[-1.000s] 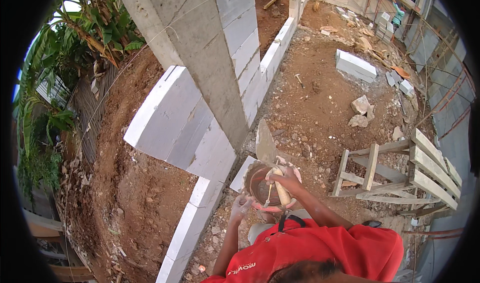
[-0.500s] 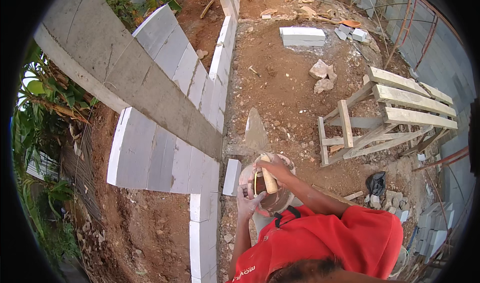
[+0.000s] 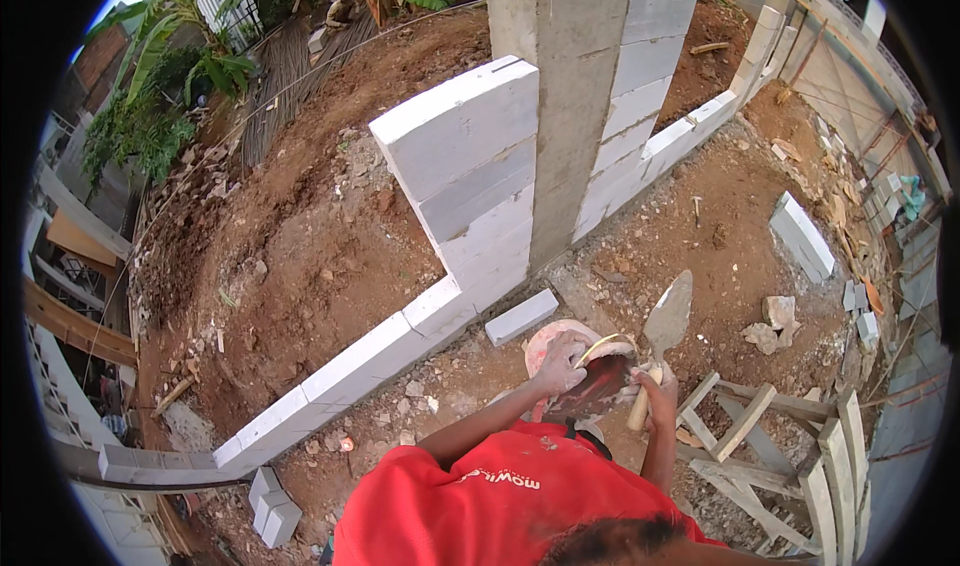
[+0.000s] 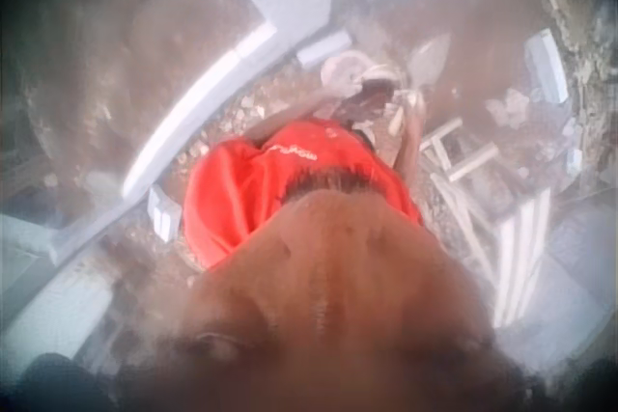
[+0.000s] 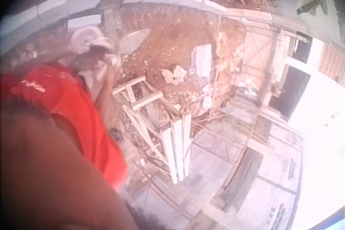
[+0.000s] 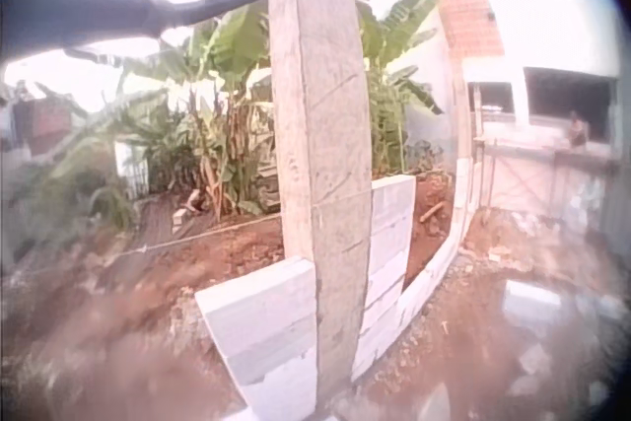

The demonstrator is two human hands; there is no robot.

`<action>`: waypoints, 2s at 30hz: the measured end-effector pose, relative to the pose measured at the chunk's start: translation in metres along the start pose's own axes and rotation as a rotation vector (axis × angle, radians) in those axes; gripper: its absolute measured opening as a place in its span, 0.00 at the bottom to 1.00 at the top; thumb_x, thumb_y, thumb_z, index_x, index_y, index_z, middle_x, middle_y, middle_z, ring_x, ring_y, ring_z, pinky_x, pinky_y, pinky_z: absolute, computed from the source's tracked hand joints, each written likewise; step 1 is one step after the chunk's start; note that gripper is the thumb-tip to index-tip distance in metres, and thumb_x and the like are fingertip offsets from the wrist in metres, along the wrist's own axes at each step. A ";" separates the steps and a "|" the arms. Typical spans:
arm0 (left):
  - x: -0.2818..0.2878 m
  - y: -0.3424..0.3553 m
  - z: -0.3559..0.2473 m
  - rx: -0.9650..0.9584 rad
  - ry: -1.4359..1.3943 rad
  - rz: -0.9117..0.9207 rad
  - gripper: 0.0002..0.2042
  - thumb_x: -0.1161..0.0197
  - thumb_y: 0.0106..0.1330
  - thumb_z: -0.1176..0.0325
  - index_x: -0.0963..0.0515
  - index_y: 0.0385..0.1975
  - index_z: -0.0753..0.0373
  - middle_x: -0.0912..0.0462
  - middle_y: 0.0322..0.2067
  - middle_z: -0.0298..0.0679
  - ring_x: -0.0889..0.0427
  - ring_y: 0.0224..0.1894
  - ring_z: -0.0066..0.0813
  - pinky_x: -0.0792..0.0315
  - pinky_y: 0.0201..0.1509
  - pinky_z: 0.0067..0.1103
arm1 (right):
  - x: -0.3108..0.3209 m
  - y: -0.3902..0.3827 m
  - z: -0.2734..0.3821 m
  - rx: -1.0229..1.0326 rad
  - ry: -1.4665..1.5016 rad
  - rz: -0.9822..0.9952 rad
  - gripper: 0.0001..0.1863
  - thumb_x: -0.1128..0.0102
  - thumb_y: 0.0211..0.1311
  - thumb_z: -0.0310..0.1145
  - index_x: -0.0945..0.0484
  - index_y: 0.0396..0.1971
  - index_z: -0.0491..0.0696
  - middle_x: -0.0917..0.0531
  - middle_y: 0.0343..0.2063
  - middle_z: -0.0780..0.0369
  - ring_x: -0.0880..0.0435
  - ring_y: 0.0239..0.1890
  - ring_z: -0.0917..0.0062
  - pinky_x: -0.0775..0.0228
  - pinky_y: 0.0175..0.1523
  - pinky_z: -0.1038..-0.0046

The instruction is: The person applies mortar to a low wall made of white blocks using a trowel and a bucket. They then pick up a block, apply mortar to it, and place it onto the wall, tapping it into position.

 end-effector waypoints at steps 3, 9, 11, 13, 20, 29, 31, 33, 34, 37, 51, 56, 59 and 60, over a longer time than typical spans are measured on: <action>0.028 0.016 0.031 0.023 -0.255 -0.041 0.11 0.35 0.44 0.73 0.33 0.21 0.63 0.22 0.47 0.41 0.28 0.51 0.40 0.34 0.56 0.32 | 0.020 0.015 -0.007 0.041 -0.315 -0.053 0.08 0.33 0.60 0.27 0.23 0.36 0.44 0.18 0.25 0.63 0.18 0.21 0.79 0.25 0.25 0.75; 0.088 0.058 0.089 0.334 -0.178 -0.097 0.16 0.33 0.43 0.75 0.37 0.24 0.61 0.24 0.42 0.40 0.30 0.45 0.33 0.32 0.48 0.27 | -0.029 0.031 0.011 -0.067 -0.614 0.080 0.08 0.36 0.63 0.31 0.21 0.38 0.43 0.18 0.25 0.63 0.21 0.23 0.79 0.30 0.25 0.75; 0.108 0.074 0.069 0.310 -0.216 -0.135 0.18 0.33 0.39 0.72 0.39 0.23 0.58 0.20 0.48 0.40 0.28 0.55 0.42 0.42 0.69 0.40 | -0.019 0.055 -0.009 -0.064 -0.690 0.091 0.10 0.39 0.65 0.34 0.21 0.38 0.43 0.18 0.28 0.62 0.20 0.24 0.78 0.31 0.25 0.74; 0.124 0.094 0.053 0.242 -0.194 -0.138 0.19 0.33 0.40 0.72 0.40 0.24 0.58 0.19 0.55 0.41 0.28 0.62 0.42 0.51 0.77 0.42 | 0.016 0.102 -0.065 -0.090 -0.701 0.136 0.12 0.42 0.66 0.36 0.21 0.39 0.43 0.19 0.30 0.61 0.19 0.26 0.77 0.30 0.27 0.73; 0.143 0.119 0.021 0.084 -0.177 -0.065 0.17 0.37 0.41 0.73 0.42 0.25 0.58 0.21 0.61 0.48 0.30 0.67 0.43 0.68 0.82 0.43 | -0.095 0.091 -0.003 -0.345 -0.526 0.311 0.19 0.42 0.65 0.33 0.24 0.51 0.38 0.16 0.39 0.57 0.17 0.46 0.65 0.29 0.57 0.66; 0.128 0.145 -0.024 -0.152 -0.355 -0.025 0.15 0.39 0.43 0.74 0.41 0.23 0.57 0.39 0.24 0.29 0.35 0.32 0.24 0.57 0.83 0.37 | -0.149 0.091 0.035 0.474 -1.053 0.298 0.36 0.29 0.55 0.34 0.26 0.66 0.45 0.20 0.57 0.45 0.21 0.58 0.51 0.33 0.66 0.59; 0.136 0.143 -0.021 -0.050 -0.368 -0.001 0.14 0.40 0.44 0.75 0.41 0.23 0.58 0.39 0.25 0.28 0.37 0.33 0.22 0.53 0.81 0.34 | -0.153 0.079 0.023 0.568 -1.190 0.408 0.36 0.28 0.54 0.36 0.26 0.66 0.47 0.20 0.56 0.45 0.21 0.59 0.49 0.32 0.65 0.58; 0.147 0.144 -0.029 -0.063 -0.366 0.006 0.14 0.40 0.45 0.75 0.41 0.23 0.58 0.39 0.25 0.27 0.38 0.32 0.22 0.53 0.81 0.36 | -0.150 0.086 0.009 0.285 -1.115 0.467 0.37 0.27 0.52 0.36 0.25 0.66 0.50 0.20 0.57 0.45 0.21 0.58 0.49 0.31 0.65 0.57; 0.148 0.144 -0.028 -0.078 -0.357 -0.002 0.13 0.40 0.45 0.75 0.40 0.23 0.58 0.39 0.24 0.27 0.38 0.32 0.22 0.53 0.81 0.37 | -0.150 0.084 0.011 0.284 -1.096 0.441 0.37 0.27 0.52 0.35 0.25 0.65 0.50 0.20 0.57 0.45 0.20 0.58 0.49 0.31 0.65 0.57; 0.152 0.148 -0.027 -0.136 -0.299 0.024 0.13 0.40 0.45 0.75 0.40 0.23 0.57 0.38 0.24 0.27 0.37 0.31 0.22 0.56 0.82 0.41 | -0.151 0.080 0.035 0.556 -1.059 0.223 0.35 0.28 0.52 0.33 0.24 0.63 0.46 0.19 0.55 0.46 0.20 0.57 0.49 0.29 0.63 0.58; 0.181 0.168 -0.031 0.011 -0.652 0.034 0.12 0.42 0.42 0.79 0.30 0.29 0.61 0.33 0.34 0.27 0.37 0.35 0.18 0.42 0.43 0.17 | -0.132 0.098 0.031 0.292 -1.181 -0.050 0.24 0.31 0.56 0.35 0.20 0.54 0.45 0.18 0.50 0.47 0.18 0.51 0.46 0.25 0.56 0.53; 0.176 0.168 -0.012 0.040 -0.498 0.062 0.23 0.43 0.43 0.78 0.19 0.44 0.68 0.25 0.44 0.30 0.32 0.42 0.19 0.38 0.54 0.16 | -0.133 0.091 0.011 0.174 -1.297 0.094 0.20 0.34 0.59 0.35 0.19 0.49 0.40 0.17 0.47 0.44 0.17 0.50 0.47 0.25 0.55 0.52; 0.174 0.162 -0.013 0.071 -0.512 0.069 0.16 0.43 0.42 0.78 0.23 0.35 0.64 0.27 0.39 0.27 0.33 0.40 0.18 0.39 0.55 0.16 | -0.134 0.077 0.031 0.287 -1.009 -0.080 0.19 0.36 0.59 0.36 0.18 0.45 0.38 0.16 0.45 0.42 0.16 0.49 0.46 0.24 0.54 0.52; 0.171 0.161 -0.015 0.063 -0.495 0.071 0.13 0.43 0.42 0.78 0.24 0.32 0.63 0.28 0.37 0.27 0.34 0.40 0.18 0.39 0.57 0.17 | -0.132 0.078 0.033 0.233 -1.042 -0.068 0.20 0.36 0.60 0.37 0.18 0.46 0.38 0.16 0.44 0.42 0.17 0.49 0.46 0.24 0.55 0.52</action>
Point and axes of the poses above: each hand's wrist, its own y-axis towards the middle knuckle, its own x-axis out of the back of the hand, z = x × y, the point moved 7 cm from there along y, towards the middle knuckle
